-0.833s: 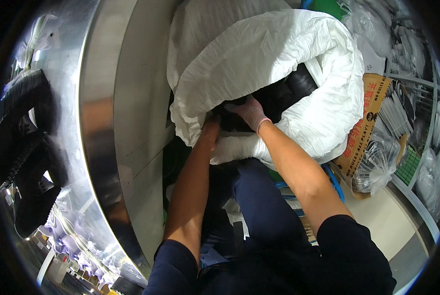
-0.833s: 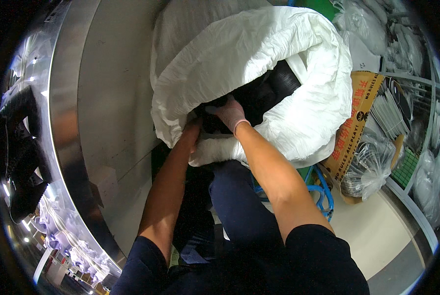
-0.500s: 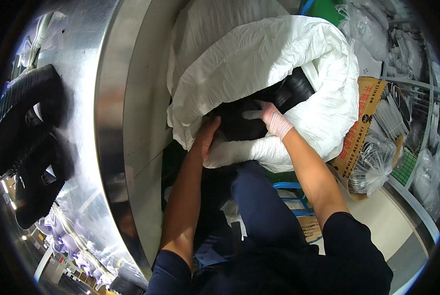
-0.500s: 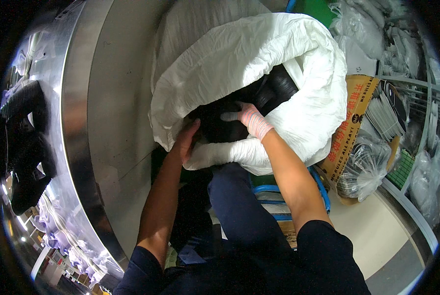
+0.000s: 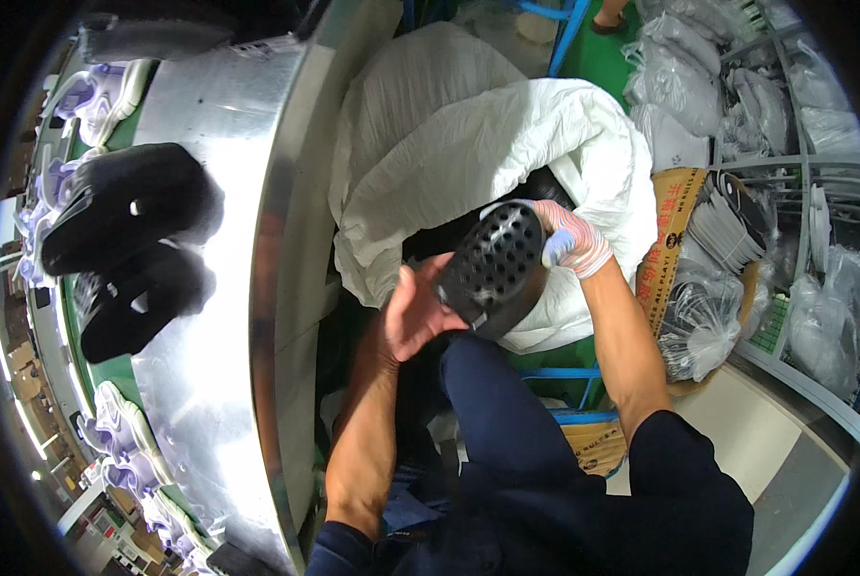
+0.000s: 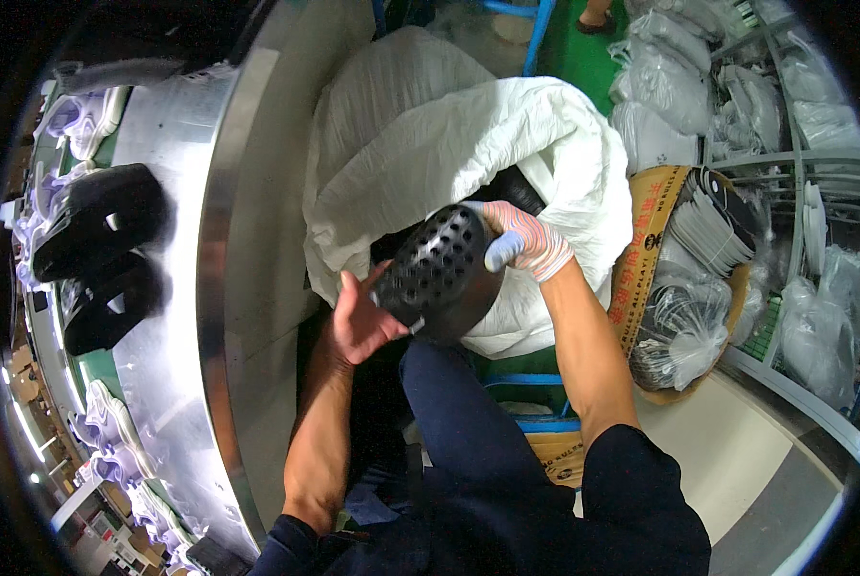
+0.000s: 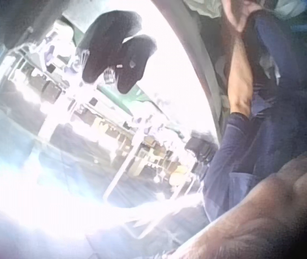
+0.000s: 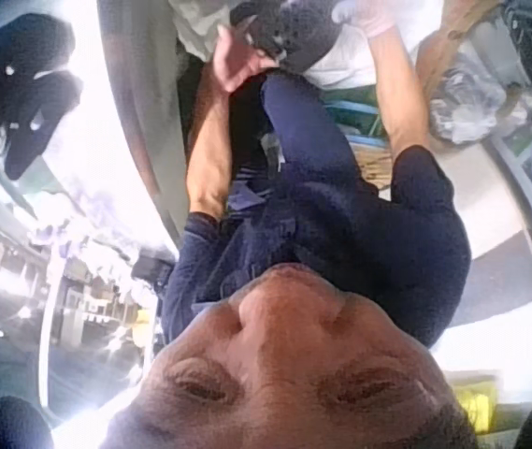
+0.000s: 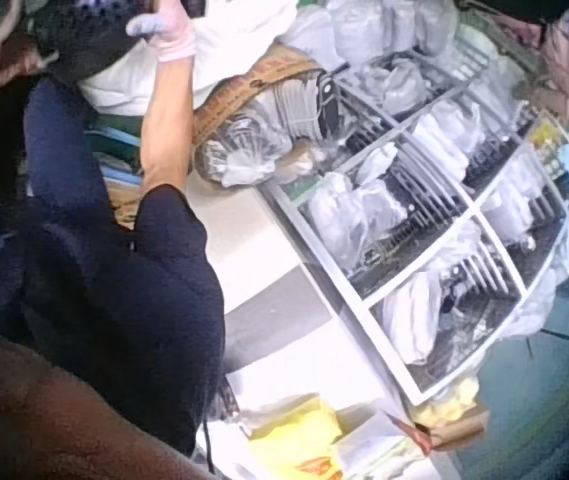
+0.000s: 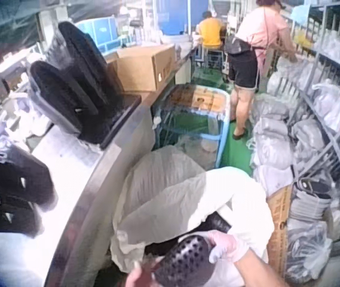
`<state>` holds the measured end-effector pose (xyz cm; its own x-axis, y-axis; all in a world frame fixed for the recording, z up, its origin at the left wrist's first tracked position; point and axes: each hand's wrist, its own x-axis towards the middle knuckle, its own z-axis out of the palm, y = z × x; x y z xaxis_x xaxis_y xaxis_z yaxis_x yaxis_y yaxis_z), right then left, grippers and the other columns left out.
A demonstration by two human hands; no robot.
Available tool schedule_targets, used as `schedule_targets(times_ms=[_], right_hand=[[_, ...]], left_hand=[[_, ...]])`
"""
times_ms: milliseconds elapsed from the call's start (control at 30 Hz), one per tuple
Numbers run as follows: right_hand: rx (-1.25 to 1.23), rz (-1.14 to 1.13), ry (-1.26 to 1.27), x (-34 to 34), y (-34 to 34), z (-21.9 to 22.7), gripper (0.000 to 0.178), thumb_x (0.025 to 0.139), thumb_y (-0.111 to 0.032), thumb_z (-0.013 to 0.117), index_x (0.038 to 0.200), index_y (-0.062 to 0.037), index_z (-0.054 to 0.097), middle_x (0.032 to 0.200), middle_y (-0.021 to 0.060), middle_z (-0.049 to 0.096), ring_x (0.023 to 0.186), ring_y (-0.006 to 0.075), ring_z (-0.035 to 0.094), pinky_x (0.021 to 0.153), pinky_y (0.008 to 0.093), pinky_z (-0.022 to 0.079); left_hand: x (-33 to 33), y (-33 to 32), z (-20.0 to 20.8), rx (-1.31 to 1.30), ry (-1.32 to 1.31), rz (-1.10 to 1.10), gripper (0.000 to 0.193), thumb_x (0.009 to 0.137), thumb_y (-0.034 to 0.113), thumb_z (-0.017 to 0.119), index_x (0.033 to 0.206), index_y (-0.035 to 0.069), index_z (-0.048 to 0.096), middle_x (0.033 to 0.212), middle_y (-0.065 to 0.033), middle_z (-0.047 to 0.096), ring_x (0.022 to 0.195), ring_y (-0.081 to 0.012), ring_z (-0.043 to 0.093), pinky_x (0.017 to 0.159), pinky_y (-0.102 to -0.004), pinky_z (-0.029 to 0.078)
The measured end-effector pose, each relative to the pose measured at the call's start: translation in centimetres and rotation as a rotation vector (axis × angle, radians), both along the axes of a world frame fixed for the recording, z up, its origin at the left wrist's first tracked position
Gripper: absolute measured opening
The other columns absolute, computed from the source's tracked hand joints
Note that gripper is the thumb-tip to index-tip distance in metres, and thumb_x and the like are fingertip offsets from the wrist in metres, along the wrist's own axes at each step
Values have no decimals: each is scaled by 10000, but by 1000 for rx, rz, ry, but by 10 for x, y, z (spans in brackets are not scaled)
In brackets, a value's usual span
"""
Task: The person takes out black shoe components from a white bag, sorts them onto a table, and затем attaches white shoe parts onto the conveyor belt while handling both white and black shoes by hand.
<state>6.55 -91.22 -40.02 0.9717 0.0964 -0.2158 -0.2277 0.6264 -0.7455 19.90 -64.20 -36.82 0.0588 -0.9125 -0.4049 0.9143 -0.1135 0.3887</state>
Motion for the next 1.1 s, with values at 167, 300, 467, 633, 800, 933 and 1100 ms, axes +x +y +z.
schedule_targets(times_ms=[167,300,467,633,800,933,1100], right_hand=[[-347,154,-110,17,7,108,1028,619,-448,959,1419,54,554,1308,118,674,1246,200,599,1109,355,437],[-693,-231,-40,11,64,190,898,871,-555,776,1477,42,489,1417,152,580,1332,227,533,1144,370,395],[-569,-388,90,5,172,328,1263,735,-675,826,1613,-8,210,1603,205,351,1441,361,414,1169,462,360],[-1055,-411,-122,41,244,410,1296,652,-407,984,1602,-14,195,1571,222,390,1428,353,444,1182,465,364],[-943,-535,-126,92,213,449,970,715,-157,905,1515,-4,379,1392,169,572,1293,283,576,1095,396,463],[-1039,-507,-232,144,177,446,941,701,-92,881,1511,-9,410,1384,149,575,1280,256,577,1108,381,453],[-1023,-528,-241,209,144,384,987,659,-86,902,1520,-52,422,1443,141,522,1324,265,538,1125,383,444]], left_hand=[[-9,-6,85,-9,-10,-47,1225,762,623,824,1663,112,171,1638,-124,356,1478,-276,395,1207,-439,344],[-25,21,161,-32,48,225,1228,743,371,870,1666,88,112,1627,-131,350,1494,-272,367,1222,-427,316],[-21,73,278,-90,-83,557,1260,728,245,881,1667,81,59,1656,-131,273,1512,-271,327,1241,-413,269],[2,89,371,-86,-289,766,1201,773,251,879,1655,83,81,1559,-166,387,1427,-286,432,1179,-432,353],[72,94,396,173,-797,502,1015,815,345,845,1611,53,286,1511,-167,491,1403,-297,472,1171,-441,349],[167,78,416,307,-845,327,1013,842,521,791,1557,-55,363,1449,-234,554,1323,-275,543,1117,-391,395],[272,51,430,310,-1092,-65,987,819,464,780,1502,-142,406,1446,-288,552,1382,-339,505,1172,-386,349]])
